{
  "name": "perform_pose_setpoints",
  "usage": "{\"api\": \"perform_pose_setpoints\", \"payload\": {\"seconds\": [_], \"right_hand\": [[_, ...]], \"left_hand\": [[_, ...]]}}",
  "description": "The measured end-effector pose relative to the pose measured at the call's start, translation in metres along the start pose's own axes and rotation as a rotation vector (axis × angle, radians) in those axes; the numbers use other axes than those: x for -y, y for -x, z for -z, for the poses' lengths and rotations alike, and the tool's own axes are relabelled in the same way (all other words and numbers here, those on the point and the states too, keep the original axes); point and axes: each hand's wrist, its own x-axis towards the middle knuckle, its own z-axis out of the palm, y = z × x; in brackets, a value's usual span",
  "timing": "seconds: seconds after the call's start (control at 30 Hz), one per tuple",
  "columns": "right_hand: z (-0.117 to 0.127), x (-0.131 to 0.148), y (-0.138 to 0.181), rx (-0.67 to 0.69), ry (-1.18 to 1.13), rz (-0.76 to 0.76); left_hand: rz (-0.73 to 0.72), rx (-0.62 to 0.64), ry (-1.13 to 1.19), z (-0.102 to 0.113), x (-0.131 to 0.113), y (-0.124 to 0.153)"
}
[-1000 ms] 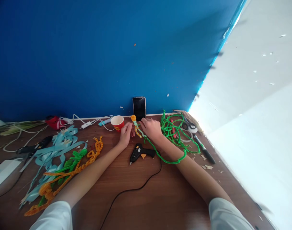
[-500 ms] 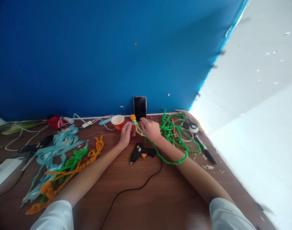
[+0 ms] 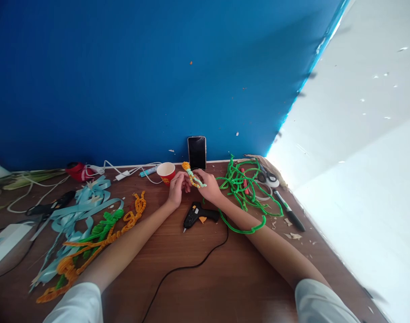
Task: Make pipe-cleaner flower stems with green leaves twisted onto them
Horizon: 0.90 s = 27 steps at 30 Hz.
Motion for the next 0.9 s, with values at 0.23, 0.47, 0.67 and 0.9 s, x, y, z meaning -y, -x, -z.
{"api": "perform_pose_setpoints", "payload": {"seconds": [0.23,0.47,0.67,0.9], "right_hand": [[-0.009,0.002,-0.001,0.014,-0.925,-0.462],[-0.009,0.005,-0.002,-0.089,-0.947,-0.398],[-0.01,-0.001,-0.003,-0.176,-0.968,-0.375],[-0.01,-0.006,-0.001,-0.14,-1.025,-0.436]], "left_hand": [[-0.029,-0.063,-0.009,0.0,-0.001,0.002],[0.005,-0.04,-0.012,-0.002,-0.001,0.001],[0.034,-0.038,-0.023,0.0,0.002,0.0],[0.043,-0.008,-0.028,-0.001,0.005,-0.001]]}}
